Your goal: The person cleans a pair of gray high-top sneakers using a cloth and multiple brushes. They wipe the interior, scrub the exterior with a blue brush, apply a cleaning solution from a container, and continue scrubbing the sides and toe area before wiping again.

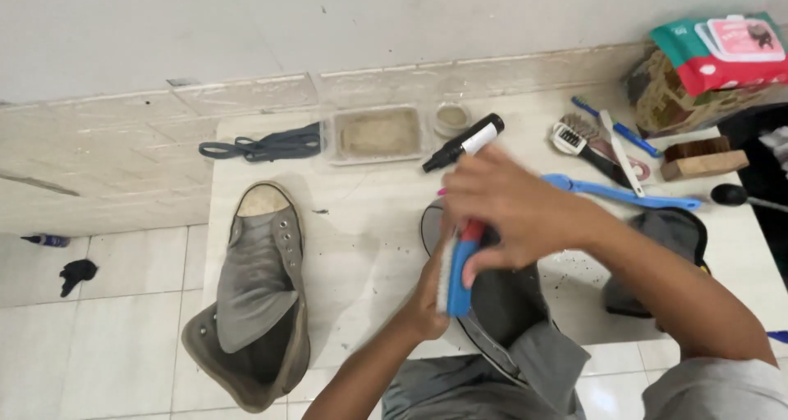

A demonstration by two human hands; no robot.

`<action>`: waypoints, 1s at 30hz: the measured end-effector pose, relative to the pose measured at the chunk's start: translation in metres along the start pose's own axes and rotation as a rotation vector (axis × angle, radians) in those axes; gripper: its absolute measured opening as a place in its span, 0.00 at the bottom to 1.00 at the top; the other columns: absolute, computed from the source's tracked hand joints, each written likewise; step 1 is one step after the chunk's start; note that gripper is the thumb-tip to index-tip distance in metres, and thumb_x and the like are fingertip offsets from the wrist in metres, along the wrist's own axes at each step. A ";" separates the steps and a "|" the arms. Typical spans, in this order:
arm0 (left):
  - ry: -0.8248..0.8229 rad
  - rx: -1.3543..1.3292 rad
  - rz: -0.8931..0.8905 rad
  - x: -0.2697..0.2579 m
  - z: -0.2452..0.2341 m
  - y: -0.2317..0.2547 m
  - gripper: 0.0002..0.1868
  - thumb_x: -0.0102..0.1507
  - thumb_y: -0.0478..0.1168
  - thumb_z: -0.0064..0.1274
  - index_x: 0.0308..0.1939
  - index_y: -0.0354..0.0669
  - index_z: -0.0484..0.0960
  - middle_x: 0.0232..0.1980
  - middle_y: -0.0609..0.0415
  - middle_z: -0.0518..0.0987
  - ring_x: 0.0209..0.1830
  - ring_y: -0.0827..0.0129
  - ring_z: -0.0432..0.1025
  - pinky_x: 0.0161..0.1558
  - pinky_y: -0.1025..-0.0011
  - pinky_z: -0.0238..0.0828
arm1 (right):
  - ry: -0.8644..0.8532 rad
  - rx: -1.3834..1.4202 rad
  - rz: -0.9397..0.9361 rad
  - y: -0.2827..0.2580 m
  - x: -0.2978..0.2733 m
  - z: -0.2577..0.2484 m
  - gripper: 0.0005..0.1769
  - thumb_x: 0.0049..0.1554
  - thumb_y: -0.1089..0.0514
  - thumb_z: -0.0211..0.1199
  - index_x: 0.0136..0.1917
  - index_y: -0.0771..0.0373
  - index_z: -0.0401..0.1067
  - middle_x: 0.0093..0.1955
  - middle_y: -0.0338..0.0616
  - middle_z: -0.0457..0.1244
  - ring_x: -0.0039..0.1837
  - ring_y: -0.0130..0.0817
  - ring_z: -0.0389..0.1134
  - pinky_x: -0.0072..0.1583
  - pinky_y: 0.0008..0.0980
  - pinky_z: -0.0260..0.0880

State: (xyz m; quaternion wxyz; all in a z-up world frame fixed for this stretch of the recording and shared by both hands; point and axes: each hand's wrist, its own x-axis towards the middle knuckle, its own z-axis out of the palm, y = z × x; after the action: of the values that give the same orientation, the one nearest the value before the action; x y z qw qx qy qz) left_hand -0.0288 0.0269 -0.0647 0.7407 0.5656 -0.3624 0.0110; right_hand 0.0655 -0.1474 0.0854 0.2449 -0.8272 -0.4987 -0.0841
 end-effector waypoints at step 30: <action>0.021 0.036 -0.066 0.027 0.003 0.046 0.42 0.72 0.61 0.35 0.77 0.42 0.35 0.81 0.46 0.32 0.84 0.54 0.26 0.80 0.50 0.21 | -0.174 -0.468 0.817 0.118 0.075 0.060 0.40 0.54 0.22 0.59 0.48 0.63 0.67 0.42 0.50 0.65 0.42 0.51 0.67 0.39 0.46 0.66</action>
State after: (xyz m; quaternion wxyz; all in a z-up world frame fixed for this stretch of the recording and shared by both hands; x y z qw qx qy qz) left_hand -0.0298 0.0305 -0.0109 0.7341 0.5904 -0.3354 -0.0011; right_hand 0.1988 -0.1044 0.0246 0.0223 -0.9924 -0.1193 -0.0215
